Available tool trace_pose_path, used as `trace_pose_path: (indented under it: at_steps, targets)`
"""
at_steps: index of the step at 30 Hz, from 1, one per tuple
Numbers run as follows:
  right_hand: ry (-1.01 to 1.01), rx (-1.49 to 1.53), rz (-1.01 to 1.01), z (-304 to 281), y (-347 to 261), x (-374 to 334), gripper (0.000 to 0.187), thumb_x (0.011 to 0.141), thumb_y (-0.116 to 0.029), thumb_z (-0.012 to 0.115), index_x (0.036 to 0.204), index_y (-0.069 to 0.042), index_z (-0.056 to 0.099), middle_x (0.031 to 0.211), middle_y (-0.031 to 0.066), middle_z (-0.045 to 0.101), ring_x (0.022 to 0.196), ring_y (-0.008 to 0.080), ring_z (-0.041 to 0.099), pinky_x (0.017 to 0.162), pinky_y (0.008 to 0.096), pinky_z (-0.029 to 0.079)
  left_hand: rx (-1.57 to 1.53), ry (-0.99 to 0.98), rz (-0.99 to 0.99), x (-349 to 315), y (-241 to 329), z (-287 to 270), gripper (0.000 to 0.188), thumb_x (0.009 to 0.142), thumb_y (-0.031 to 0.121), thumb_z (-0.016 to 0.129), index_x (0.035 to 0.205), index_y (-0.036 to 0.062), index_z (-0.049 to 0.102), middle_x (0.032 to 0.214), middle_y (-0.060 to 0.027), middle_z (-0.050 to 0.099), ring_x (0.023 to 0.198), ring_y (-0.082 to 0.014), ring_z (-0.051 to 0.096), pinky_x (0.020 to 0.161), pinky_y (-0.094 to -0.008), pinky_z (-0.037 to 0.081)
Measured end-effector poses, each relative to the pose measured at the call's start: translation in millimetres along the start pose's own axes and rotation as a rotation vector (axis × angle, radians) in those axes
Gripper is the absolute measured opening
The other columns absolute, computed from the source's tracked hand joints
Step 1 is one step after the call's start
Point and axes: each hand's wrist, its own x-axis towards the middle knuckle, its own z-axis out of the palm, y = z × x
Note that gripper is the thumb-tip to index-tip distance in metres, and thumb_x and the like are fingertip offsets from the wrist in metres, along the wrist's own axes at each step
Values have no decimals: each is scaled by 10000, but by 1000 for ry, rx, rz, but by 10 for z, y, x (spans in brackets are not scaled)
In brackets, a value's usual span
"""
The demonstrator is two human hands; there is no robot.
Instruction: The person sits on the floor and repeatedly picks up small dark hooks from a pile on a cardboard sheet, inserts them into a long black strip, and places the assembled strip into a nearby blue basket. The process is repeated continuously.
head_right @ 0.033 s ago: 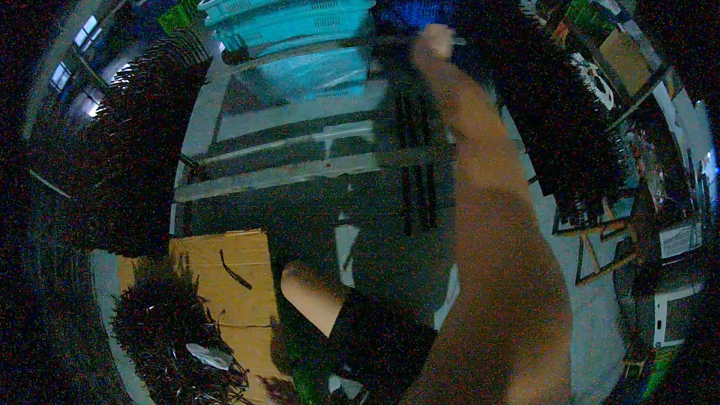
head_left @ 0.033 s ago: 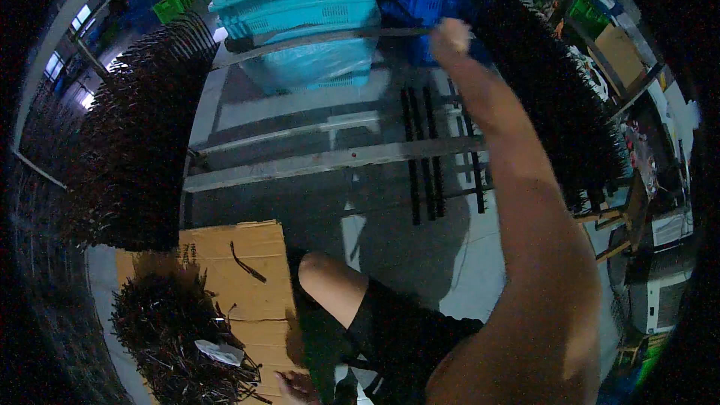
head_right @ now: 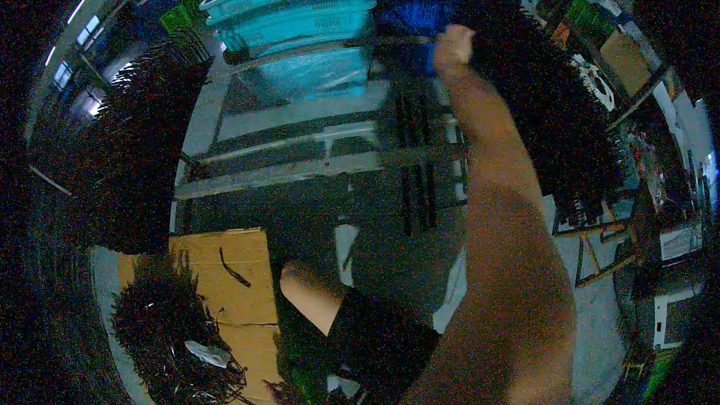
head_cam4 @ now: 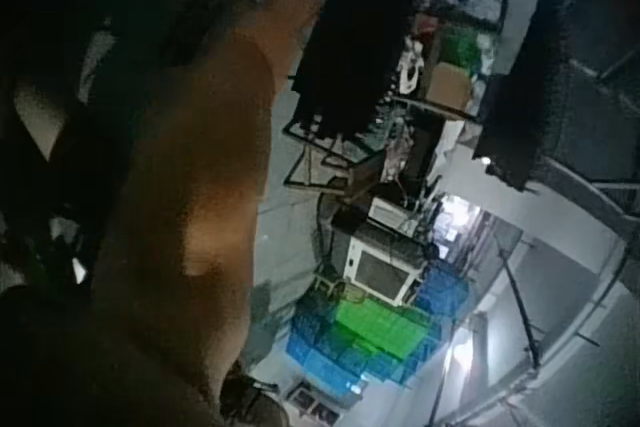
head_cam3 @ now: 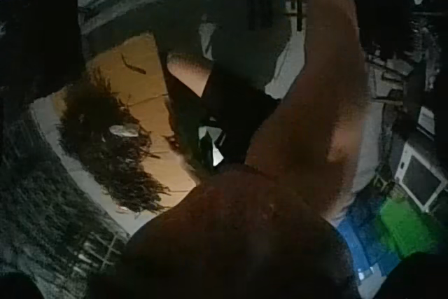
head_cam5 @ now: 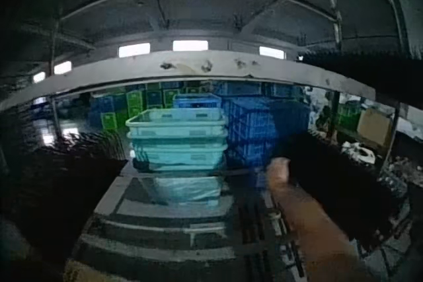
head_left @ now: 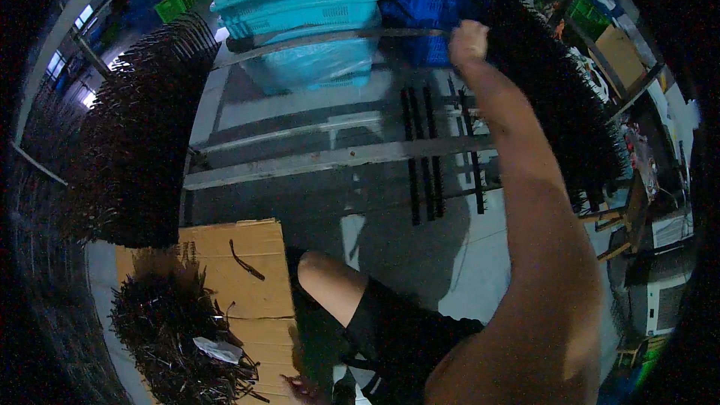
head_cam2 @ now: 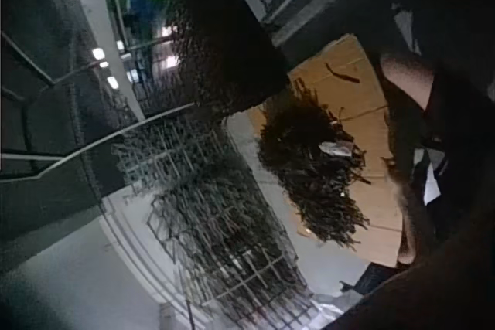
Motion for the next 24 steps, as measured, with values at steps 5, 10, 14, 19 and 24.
trace_pose_path:
  at_steps: [5,10,14,19,24]
  targets:
    - [86,-804,-68,-160,955,-332,448,937,-245,478,1361,-110,423,1418,154,297,1292,330,263,1021,495,232,-364,84,-467,-358,1006,671,349,961,327,497,1173,79,623,833,-71,593,634,-141,486,601,-318,461]
    - [156,-374,46,-487,1150,-103,358,936,-217,456,1244,-34,476,1274,159,495,1166,328,493,930,462,414,-640,95,-645,-521,1623,899,359,965,330,485,1192,76,599,765,-57,560,606,-143,471,560,-294,444]
    - [-51,-60,147,-475,1246,153,341,923,-202,465,1193,6,485,1094,173,636,972,348,649,761,448,551,-733,134,-689,-722,1858,992,368,969,333,475,1206,72,580,711,-45,534,585,-144,459,527,-274,431]
    - [-60,143,114,-794,593,219,334,941,-212,377,1200,-51,514,1147,157,625,1051,351,619,819,525,512,-668,-35,-382,-597,1132,501,158,936,228,557,975,78,587,720,-2,547,617,-107,487,560,-264,423]
    - [-38,433,-649,-1343,-150,-521,376,900,-303,569,1121,1,548,1021,115,615,947,250,591,782,354,483,-889,35,-341,-781,1118,316,139,941,201,559,937,63,577,799,-22,576,699,-138,519,655,-278,439]
